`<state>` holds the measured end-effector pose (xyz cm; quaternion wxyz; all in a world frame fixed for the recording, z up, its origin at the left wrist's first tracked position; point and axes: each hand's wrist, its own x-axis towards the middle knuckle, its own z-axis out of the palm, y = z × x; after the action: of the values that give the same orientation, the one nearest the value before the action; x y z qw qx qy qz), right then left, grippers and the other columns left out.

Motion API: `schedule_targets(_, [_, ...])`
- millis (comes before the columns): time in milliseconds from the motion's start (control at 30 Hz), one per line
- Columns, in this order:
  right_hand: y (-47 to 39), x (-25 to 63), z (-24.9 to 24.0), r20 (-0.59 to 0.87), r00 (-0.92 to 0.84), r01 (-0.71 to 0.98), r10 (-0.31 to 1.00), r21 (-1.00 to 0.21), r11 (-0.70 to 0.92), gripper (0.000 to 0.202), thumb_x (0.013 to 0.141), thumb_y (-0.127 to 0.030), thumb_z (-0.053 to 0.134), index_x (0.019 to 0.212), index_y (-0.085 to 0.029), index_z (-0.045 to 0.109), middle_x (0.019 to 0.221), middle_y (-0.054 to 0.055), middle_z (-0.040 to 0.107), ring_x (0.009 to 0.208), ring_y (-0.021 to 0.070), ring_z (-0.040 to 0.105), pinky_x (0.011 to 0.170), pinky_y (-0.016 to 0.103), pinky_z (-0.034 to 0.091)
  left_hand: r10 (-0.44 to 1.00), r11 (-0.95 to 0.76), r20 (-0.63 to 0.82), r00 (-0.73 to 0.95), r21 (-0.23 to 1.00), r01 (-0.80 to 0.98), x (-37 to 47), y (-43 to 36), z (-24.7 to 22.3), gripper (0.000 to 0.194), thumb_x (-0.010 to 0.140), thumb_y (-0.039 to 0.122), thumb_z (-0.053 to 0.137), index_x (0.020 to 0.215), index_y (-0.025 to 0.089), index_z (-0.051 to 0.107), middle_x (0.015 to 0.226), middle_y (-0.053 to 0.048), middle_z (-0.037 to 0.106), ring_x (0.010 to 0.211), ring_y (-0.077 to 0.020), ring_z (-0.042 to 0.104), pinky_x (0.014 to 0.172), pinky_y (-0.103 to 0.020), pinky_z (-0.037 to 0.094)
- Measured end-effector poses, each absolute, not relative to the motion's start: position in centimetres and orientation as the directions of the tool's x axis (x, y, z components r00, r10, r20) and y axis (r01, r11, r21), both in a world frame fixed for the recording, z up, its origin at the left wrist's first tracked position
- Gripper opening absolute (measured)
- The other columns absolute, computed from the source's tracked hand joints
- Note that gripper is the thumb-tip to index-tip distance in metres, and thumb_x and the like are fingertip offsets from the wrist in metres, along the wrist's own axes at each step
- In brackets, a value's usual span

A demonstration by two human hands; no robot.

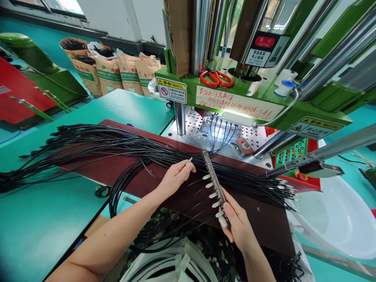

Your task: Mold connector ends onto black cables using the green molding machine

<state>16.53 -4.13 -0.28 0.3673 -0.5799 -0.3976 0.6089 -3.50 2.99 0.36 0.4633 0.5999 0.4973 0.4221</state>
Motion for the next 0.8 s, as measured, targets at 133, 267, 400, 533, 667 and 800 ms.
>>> schedule_targets(133, [-4.0, 16.6, -0.3, -0.436, -0.077, 0.012, 0.897, -0.900, -0.436, 0.059, 0.078, -0.046, 0.052, 0.130, -0.021, 0.040, 0.043, -0.004, 0.048, 0.027, 0.0026, 0.023, 0.026, 0.013, 0.015, 0.976, -0.104, 0.050, 0.214, 0.962, 0.252, -3.3, 3.0, 0.0, 0.034, 0.086, 0.041, 0.032, 0.062, 0.019, 0.041, 0.053, 0.005, 0.038, 0.052, -0.0089, 0.036, 0.053, -0.021, 0.028])
schedule_targets(267, [-4.0, 16.6, -0.2, -0.429, -0.069, 0.034, 0.901, -0.903, -0.428, 0.060, 0.077, -0.046, 0.053, 0.129, -0.019, 0.042, 0.042, -0.003, 0.048, 0.027, 0.0031, 0.025, 0.026, 0.014, 0.016, 0.957, -0.136, 0.047, 0.286, 0.944, 0.301, -2.8, 3.0, 0.1, 0.032, 0.085, 0.038, 0.033, 0.060, 0.019, 0.038, 0.055, 0.005, 0.038, 0.054, -0.0095, 0.035, 0.053, -0.022, 0.028])
schedule_targets(400, [-3.9, 16.7, -0.1, -0.428, -0.105, 0.067, 0.897, -0.903, -0.423, 0.062, 0.077, -0.047, 0.053, 0.130, -0.018, 0.040, 0.040, -0.003, 0.048, 0.026, 0.0033, 0.024, 0.026, 0.014, 0.015, 0.946, -0.129, 0.035, 0.321, 0.952, 0.277, -2.8, 3.4, 0.4, 0.034, 0.084, 0.039, 0.033, 0.057, 0.019, 0.035, 0.053, 0.005, 0.035, 0.052, -0.0092, 0.032, 0.051, -0.022, 0.027])
schedule_targets(533, [-3.8, 16.8, -0.1, -0.409, -0.134, 0.100, 0.902, -0.912, -0.399, 0.058, 0.079, -0.045, 0.050, 0.129, -0.018, 0.041, 0.040, -0.002, 0.049, 0.026, 0.0027, 0.024, 0.026, 0.013, 0.013, 0.914, -0.076, -0.025, 0.405, 0.970, 0.230, -3.2, 3.9, 0.5, 0.038, 0.084, 0.042, 0.033, 0.053, 0.019, 0.034, 0.048, 0.005, 0.036, 0.047, -0.0085, 0.032, 0.049, -0.022, 0.027])
schedule_targets(667, [-3.8, 16.4, 0.1, -0.390, -0.140, 0.141, 0.910, -0.918, -0.371, 0.056, 0.081, -0.046, 0.048, 0.130, -0.019, 0.040, 0.039, -0.004, 0.046, 0.026, 0.0025, 0.023, 0.025, 0.012, 0.015, 0.916, -0.042, -0.039, 0.400, 0.980, 0.192, -3.1, 4.4, 0.3, 0.039, 0.083, 0.042, 0.034, 0.052, 0.018, 0.034, 0.046, 0.005, 0.037, 0.045, -0.0080, 0.032, 0.048, -0.022, 0.028])
schedule_targets(800, [-4.0, 15.9, 0.2, -0.359, -0.126, 0.152, 0.925, -0.928, -0.339, 0.056, 0.081, -0.047, 0.046, 0.130, -0.021, 0.039, 0.038, -0.006, 0.043, 0.026, 0.0030, 0.022, 0.025, 0.013, 0.015, 0.921, -0.072, -0.026, 0.388, 0.970, 0.234, -2.4, 5.0, 0.0, 0.039, 0.083, 0.042, 0.034, 0.052, 0.019, 0.034, 0.046, 0.005, 0.037, 0.045, -0.0085, 0.034, 0.049, -0.022, 0.028])
